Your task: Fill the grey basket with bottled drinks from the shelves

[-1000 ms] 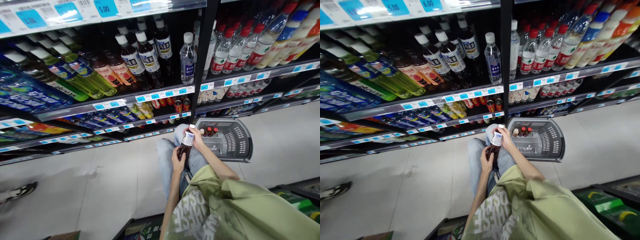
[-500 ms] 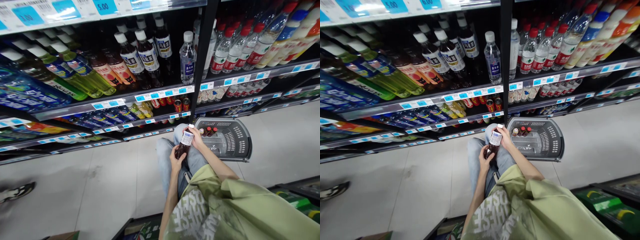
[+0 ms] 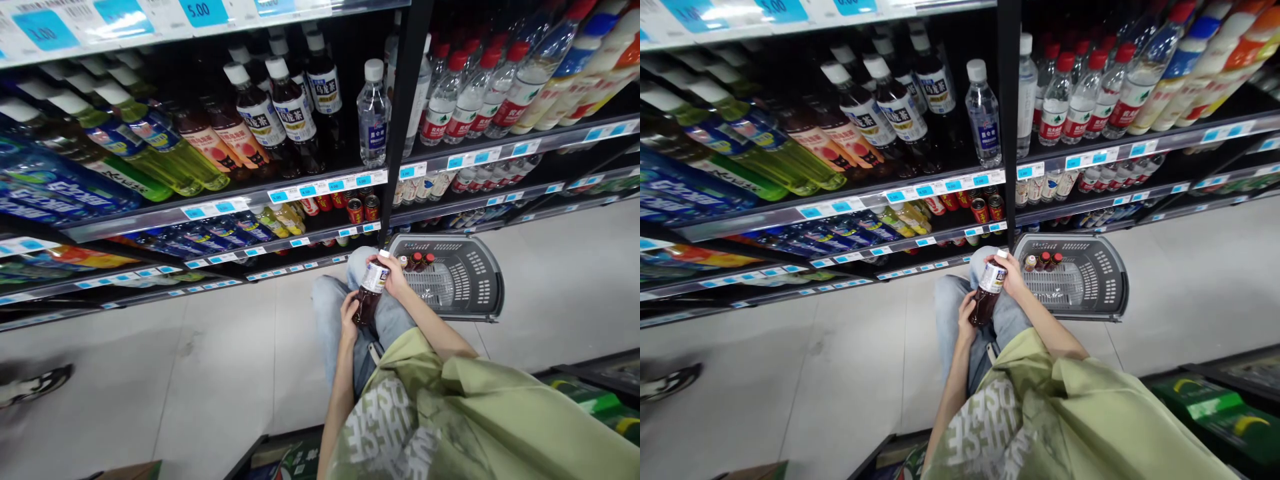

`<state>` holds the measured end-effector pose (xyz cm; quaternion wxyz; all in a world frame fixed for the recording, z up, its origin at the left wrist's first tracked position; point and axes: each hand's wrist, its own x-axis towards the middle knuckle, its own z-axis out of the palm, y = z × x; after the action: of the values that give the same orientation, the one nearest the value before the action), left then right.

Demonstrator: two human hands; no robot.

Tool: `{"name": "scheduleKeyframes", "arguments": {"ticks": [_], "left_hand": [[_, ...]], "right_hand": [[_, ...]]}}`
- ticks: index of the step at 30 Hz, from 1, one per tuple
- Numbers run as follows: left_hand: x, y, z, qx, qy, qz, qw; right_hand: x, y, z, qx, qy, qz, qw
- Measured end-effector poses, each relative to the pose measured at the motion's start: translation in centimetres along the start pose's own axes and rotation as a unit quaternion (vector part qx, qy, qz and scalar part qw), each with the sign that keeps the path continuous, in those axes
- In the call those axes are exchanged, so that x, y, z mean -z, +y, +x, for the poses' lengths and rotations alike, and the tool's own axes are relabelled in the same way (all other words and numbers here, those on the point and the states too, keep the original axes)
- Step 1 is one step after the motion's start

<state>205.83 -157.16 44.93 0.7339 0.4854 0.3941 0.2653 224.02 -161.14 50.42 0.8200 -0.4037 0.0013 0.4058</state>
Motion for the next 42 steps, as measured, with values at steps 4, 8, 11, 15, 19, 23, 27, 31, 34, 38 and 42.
{"name": "scheduleKeyframes", "arguments": {"ticks": [4, 8, 11, 15, 19, 23, 27, 31, 34, 38, 42], "left_hand": [[-0.3, -0.1, -0.4, -0.004, -0.017, 0.002, 1.0], [-0.6, 0.5, -1.4, -0.069, -0.025, 0.066, 0.995], [-0.5, 0.9, -2.2, -0.103, 0.008, 0.132, 0.986], [-0.4, 0.9, -3.1, -0.153, 0.051, 0.219, 0.962], [-0.4, 0.7, -3.3, -0.16, 0.06, 0.22, 0.96], [-0.2, 1.0, -3.0, -0.124, 0.057, 0.173, 0.975], [-0.1, 1.3, -3.0, -0.079, 0.038, 0.109, 0.99], [0.0, 1.1, -3.0, -0.011, -0.001, 0.039, 0.999], [0.2, 1.0, -2.9, 0.03, -0.029, 0.007, 0.999], [0.3, 1.0, -2.8, 0.047, -0.056, -0.005, 0.997], [0.2, 0.9, -2.8, 0.052, -0.068, -0.016, 0.996]], "right_hand": [[0.0, 0.1, 0.1, -0.001, 0.01, -0.001, 1.0], [0.0, 0.2, 0.1, 0.004, 0.01, -0.005, 1.0], [-0.2, 0.3, 0.0, 0.01, 0.015, -0.019, 1.0], [-0.4, 0.3, -0.2, 0.01, 0.008, -0.033, 0.999], [-0.4, 0.3, -0.1, 0.014, 0.013, -0.035, 0.999], [-0.4, 0.2, 0.0, 0.012, 0.021, -0.029, 0.999], [-0.2, 0.3, 0.1, -0.002, 0.028, -0.019, 0.999], [-0.2, 0.3, 0.0, -0.01, 0.026, -0.003, 1.0], [-0.2, 0.2, -0.1, -0.013, 0.015, 0.001, 1.0], [-0.3, -0.1, -0.3, -0.019, 0.011, -0.005, 1.0], [-0.7, 0.0, -0.5, -0.018, -0.002, -0.009, 1.0]]}}
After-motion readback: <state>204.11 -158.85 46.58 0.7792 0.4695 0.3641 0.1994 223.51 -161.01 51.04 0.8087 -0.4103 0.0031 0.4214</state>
